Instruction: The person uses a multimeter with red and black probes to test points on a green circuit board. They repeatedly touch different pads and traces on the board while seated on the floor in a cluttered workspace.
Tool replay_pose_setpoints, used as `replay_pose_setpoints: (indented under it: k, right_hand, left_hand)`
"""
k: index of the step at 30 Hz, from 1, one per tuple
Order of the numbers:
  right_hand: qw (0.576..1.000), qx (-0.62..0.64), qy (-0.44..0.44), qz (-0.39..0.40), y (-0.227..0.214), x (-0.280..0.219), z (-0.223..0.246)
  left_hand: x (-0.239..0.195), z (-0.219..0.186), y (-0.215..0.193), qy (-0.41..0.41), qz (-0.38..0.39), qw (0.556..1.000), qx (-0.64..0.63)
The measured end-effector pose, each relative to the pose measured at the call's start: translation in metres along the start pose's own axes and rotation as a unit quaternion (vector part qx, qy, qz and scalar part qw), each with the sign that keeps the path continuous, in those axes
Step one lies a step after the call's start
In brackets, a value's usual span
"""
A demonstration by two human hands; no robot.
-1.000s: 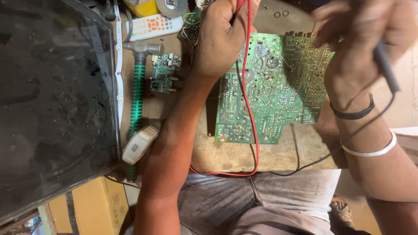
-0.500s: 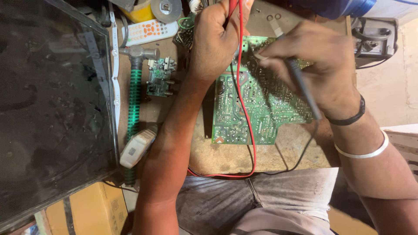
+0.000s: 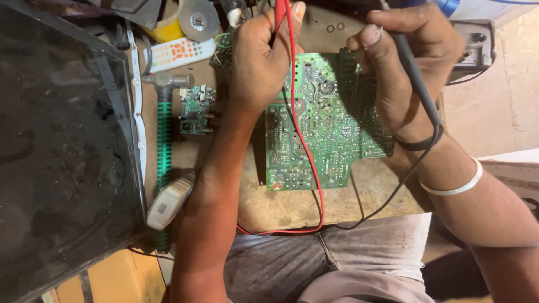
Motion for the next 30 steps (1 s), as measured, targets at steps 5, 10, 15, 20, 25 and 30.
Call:
replay_pose_setpoints:
  k: [5,10,15,20,25,30]
  right_hand:
    - [0.990,0.107,0.076,-0.060,0.002,0.003,-0.011]
    - [0.979,0.177,0.078,-0.068,-0.002,0.002,-0.024]
    - [0.952,0.276,0.087,-0.104,-0.017,0.009,-0.035]
    - [0.949,0.281,0.066,-0.127,-0.034,0.015,-0.035]
    - [0.951,0.280,0.057,-0.116,-0.029,0.021,-0.031]
    - [0.961,0.239,0.077,-0.117,-0.021,0.019,-0.019]
  left_hand:
    - [0.001,0.000,0.002,-0.006,-0.011,1.000,-0.028]
    - [0.001,-0.001,0.003,-0.020,-0.012,0.999,-0.034]
    - [0.000,-0.005,0.001,-0.025,0.002,1.000,-0.002]
    - [-0.002,-0.005,0.002,-0.059,-0.007,0.997,-0.050]
    - [-0.002,-0.006,0.003,-0.076,-0.007,0.995,-0.058]
    - [0.000,-0.025,-0.001,-0.030,0.013,0.997,-0.072]
Point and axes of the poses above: each hand's wrist, its own x-axis towards the middle knuckle, its own y-axis out of the palm, z = x × y, the point moved 1 cm from there along x, towards the middle knuckle, and after that the axes turned 6 degrees about -x, right-handed, at the moved point
